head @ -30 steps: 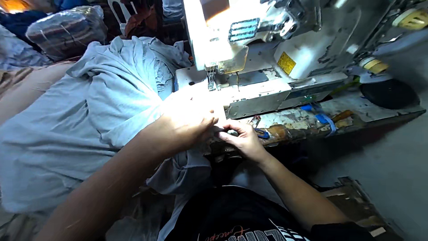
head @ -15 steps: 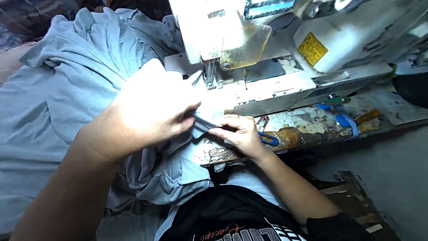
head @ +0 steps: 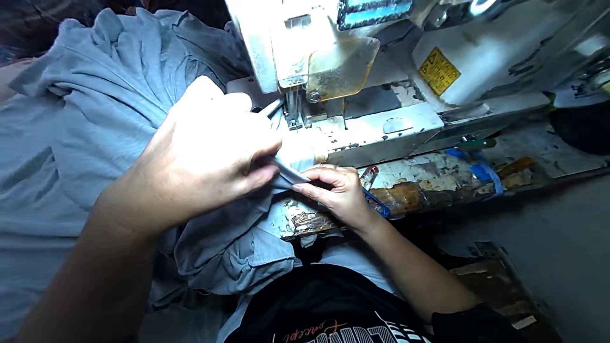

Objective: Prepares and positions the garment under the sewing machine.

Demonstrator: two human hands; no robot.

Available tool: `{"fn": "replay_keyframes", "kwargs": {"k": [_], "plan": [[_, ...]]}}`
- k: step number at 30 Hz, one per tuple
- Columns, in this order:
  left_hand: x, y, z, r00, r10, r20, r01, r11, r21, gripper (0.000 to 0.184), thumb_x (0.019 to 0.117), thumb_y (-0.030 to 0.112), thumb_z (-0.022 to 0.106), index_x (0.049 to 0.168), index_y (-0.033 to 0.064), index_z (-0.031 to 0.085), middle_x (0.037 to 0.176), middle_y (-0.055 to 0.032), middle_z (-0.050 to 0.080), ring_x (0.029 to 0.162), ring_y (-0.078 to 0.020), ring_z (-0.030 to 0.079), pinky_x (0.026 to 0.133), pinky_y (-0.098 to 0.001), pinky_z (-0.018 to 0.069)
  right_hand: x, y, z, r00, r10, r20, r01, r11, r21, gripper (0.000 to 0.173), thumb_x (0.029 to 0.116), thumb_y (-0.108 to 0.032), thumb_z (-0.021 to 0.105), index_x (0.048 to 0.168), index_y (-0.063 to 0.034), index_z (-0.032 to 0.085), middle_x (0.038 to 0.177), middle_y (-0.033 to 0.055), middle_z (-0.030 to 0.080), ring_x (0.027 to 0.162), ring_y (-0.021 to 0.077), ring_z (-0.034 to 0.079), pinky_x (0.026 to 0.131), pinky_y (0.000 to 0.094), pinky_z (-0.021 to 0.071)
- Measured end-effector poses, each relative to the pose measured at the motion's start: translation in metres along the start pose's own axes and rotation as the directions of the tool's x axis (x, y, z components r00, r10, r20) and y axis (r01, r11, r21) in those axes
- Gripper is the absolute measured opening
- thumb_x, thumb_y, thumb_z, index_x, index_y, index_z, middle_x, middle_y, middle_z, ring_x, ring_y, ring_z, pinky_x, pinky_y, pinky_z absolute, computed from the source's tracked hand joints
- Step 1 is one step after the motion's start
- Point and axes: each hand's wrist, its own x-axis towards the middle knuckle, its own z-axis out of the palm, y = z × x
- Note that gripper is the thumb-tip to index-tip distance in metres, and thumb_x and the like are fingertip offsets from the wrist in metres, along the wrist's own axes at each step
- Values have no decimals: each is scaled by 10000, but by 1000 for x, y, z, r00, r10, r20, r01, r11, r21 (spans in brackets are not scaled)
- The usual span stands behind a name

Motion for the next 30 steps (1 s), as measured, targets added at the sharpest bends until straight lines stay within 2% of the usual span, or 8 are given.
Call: {"fn": "replay_keyframes", "kwargs": {"k": [6,11,20,23,25,26,28,30], "plan": [[-1,2,0,1000,-11,-29,11,1000,-2,351,948,355,550,684,125,538,604,-29,427,647,-247,477,722,-458,312,1,-2,0,1000,-17,-4,17,1000,0,84,868,-49,764,909,24,765,882,57,752,738,8,675,689,157,572],[0,-7,2,997,-70,-44,71,997,11,345,931,341,552,666,124,515,617,-52,457,665,-267,495,737,-471,311,3,-3,-2,1000,-18,12,18,1000,8,84,876,-47,752,915,26,769,902,62,758,782,11,691,743,163,580],[-2,1,-6,997,-29,-68,32,999,43,296,922,283,538,682,112,526,622,-62,455,678,-287,489,745,-478,308,7,-8,-5,999,-26,24,25,999,28,67,890,-44,741,906,17,764,903,50,752,771,5,680,732,158,573],[-10,7,-4,991,-60,-117,65,997,36,389,929,422,589,685,118,576,629,-50,480,718,-281,483,779,-477,302,2,-15,-6,1000,-5,30,4,1000,10,74,892,-66,747,881,7,759,880,42,743,773,12,679,733,165,574],[-20,23,11,978,-65,-197,68,998,5,446,895,546,649,779,117,688,718,-66,561,805,-303,520,824,-516,317,-7,-28,-7,999,35,29,-35,999,2,90,894,-94,741,868,-11,764,851,13,737,774,-7,667,733,155,560],[-26,34,26,973,-73,-220,73,997,-9,399,880,528,679,889,133,738,835,-85,623,907,-330,557,884,-568,333,-12,-34,-7,999,45,25,-46,999,11,102,899,-100,738,865,-10,768,848,9,741,772,-17,667,731,145,559],[-39,47,58,967,-114,-228,111,994,-25,270,950,302,652,1174,184,746,1172,-111,686,1241,-378,551,1075,-667,278,-21,-42,-6,998,68,8,-68,997,40,109,913,-94,726,879,1,766,863,12,743,764,-28,664,722,133,560],[-43,46,74,948,-159,-275,160,987,-18,312,968,140,588,1239,183,736,1298,-79,692,1373,-372,495,1124,-674,225,-25,-46,-6,997,73,-7,-72,996,51,120,925,-90,715,883,12,764,861,18,740,720,-34,649,681,125,556]]}}
